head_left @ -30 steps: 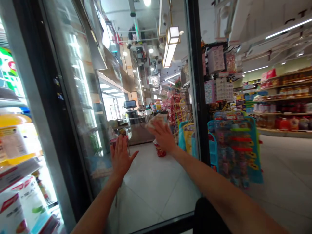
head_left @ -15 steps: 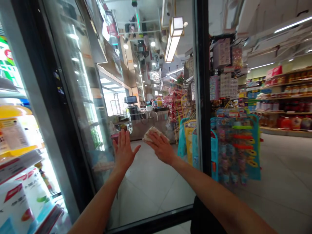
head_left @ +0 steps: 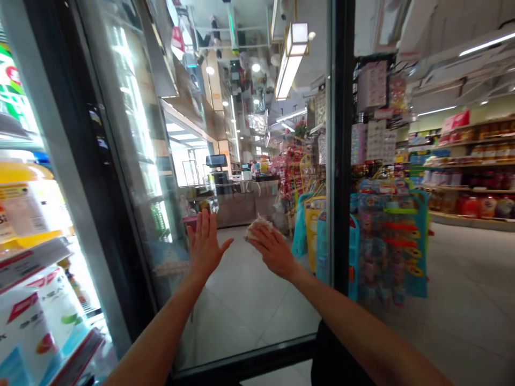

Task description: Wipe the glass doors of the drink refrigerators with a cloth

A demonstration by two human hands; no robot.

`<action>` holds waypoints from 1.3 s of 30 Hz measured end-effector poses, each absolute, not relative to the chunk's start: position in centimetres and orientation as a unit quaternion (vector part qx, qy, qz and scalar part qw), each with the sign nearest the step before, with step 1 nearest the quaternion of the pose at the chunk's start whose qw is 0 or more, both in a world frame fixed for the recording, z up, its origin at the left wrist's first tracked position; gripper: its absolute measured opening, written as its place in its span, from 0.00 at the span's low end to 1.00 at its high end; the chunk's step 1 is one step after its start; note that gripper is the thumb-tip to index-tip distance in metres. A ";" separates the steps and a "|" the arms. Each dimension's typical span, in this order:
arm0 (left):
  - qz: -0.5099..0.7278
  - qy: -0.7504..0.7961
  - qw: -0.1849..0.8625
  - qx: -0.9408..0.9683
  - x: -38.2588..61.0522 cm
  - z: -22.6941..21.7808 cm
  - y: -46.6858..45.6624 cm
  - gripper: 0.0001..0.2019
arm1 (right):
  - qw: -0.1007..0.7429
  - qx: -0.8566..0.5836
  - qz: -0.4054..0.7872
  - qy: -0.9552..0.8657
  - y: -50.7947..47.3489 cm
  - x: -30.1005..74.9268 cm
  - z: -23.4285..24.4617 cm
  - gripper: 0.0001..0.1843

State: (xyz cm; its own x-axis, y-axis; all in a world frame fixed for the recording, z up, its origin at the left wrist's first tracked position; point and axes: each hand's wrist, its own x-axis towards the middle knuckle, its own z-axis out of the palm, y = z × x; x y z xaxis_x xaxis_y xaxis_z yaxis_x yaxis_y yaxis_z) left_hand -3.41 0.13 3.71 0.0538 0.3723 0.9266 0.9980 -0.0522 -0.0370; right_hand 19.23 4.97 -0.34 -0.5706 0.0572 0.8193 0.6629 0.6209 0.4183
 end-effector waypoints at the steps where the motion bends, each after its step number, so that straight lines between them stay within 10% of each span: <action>1: -0.389 -0.563 0.398 -0.611 -3.5 3.6 0.1 0.43 | 0.423 -0.255 -0.363 -0.791 5.4 21.2 -0.2 0.33; 7: -0.379 -0.576 0.390 -0.610 -3.5 3.6 0.1 0.44 | 0.612 -0.378 -0.309 -0.622 7.6 27.1 1.2 0.34; 14: -0.381 -0.566 0.403 -0.610 -3.6 3.6 0.1 0.44 | 0.435 -0.236 -0.336 -0.801 5.5 21.5 -1.3 0.35; 22: -0.383 -0.565 0.411 -0.605 -3.6 3.3 0.3 0.42 | 0.695 -0.392 -0.263 -0.542 10.0 25.5 11.0 0.29; 30: -0.381 -0.559 0.421 -0.604 -3.5 3.4 0.1 0.41 | 0.412 -0.169 -0.384 -0.808 6.4 17.8 9.7 0.30; 36: -0.384 -0.574 0.404 -0.600 -3.2 3.1 0.1 0.39 | 0.661 -0.405 -0.267 -0.572 9.2 23.4 15.1 0.30; 39: -0.386 -0.582 0.389 -0.600 -3.0 3.1 0.1 0.38 | 0.638 -0.382 -0.278 -0.608 8.8 21.4 16.4 0.32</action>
State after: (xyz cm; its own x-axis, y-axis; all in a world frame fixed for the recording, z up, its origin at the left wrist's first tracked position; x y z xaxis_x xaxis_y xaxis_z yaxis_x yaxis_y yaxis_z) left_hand -3.01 0.06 3.14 0.0239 0.3986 0.9168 0.9997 -0.0192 -0.0177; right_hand 21.41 8.84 16.43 0.1051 0.1096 0.9884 0.8189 0.5544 -0.1486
